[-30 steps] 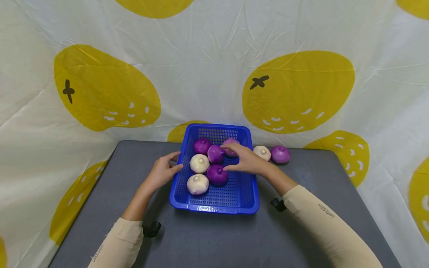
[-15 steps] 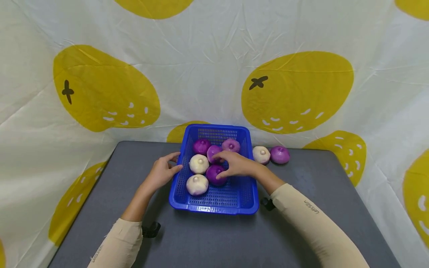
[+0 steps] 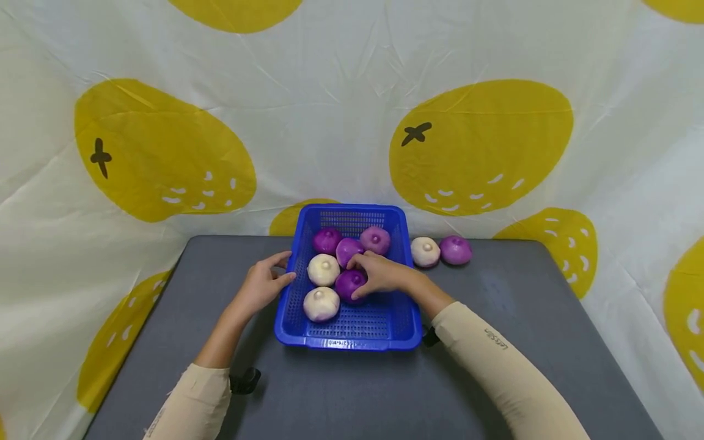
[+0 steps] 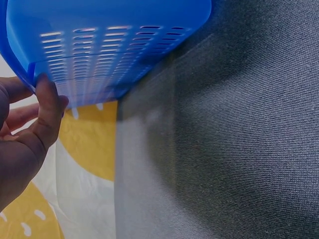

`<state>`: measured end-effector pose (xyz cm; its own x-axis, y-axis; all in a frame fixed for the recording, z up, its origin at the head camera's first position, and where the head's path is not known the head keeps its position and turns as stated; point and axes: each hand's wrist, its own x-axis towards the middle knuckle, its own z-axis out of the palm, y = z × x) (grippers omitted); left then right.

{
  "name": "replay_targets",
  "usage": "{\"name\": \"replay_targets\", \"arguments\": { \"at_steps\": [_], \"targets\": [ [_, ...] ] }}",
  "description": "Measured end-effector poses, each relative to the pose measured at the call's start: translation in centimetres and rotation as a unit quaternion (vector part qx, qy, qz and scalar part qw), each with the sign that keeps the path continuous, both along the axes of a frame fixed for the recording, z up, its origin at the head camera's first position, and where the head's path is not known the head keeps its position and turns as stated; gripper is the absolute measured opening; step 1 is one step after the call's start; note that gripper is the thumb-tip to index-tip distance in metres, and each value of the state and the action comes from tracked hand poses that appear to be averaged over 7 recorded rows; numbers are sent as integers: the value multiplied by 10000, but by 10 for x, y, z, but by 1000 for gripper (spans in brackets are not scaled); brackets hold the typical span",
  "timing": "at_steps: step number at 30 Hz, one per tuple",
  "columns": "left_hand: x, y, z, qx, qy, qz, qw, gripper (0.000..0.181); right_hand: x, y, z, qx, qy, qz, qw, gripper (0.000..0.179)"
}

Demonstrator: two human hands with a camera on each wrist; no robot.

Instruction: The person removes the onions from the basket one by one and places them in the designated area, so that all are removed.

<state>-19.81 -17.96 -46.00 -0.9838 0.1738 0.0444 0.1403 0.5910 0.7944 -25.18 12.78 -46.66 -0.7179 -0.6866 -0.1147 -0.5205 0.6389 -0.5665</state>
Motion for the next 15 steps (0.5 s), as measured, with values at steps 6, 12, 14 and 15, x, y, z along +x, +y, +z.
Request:
{"name": "replay_targets", "arguments": {
  "at_steps": [6,12,14,15],
  "targets": [
    [-1,-1,0,58,-5,1,10000,53,1,-4,-2,35,-159,-140,9998,64],
    [-1,-1,0,-14,8,16,10000,53,2,-5,-6,27,-195,28,9998,66],
    [-1,-1,-1,-7,23,6,10000,53,1,-5,-6,31,-164,109,9998,66],
    [-1,-1,-1,-3,19,17,10000,53,1,-5,-7,23,-150,141,9998,65]
  ]
}}
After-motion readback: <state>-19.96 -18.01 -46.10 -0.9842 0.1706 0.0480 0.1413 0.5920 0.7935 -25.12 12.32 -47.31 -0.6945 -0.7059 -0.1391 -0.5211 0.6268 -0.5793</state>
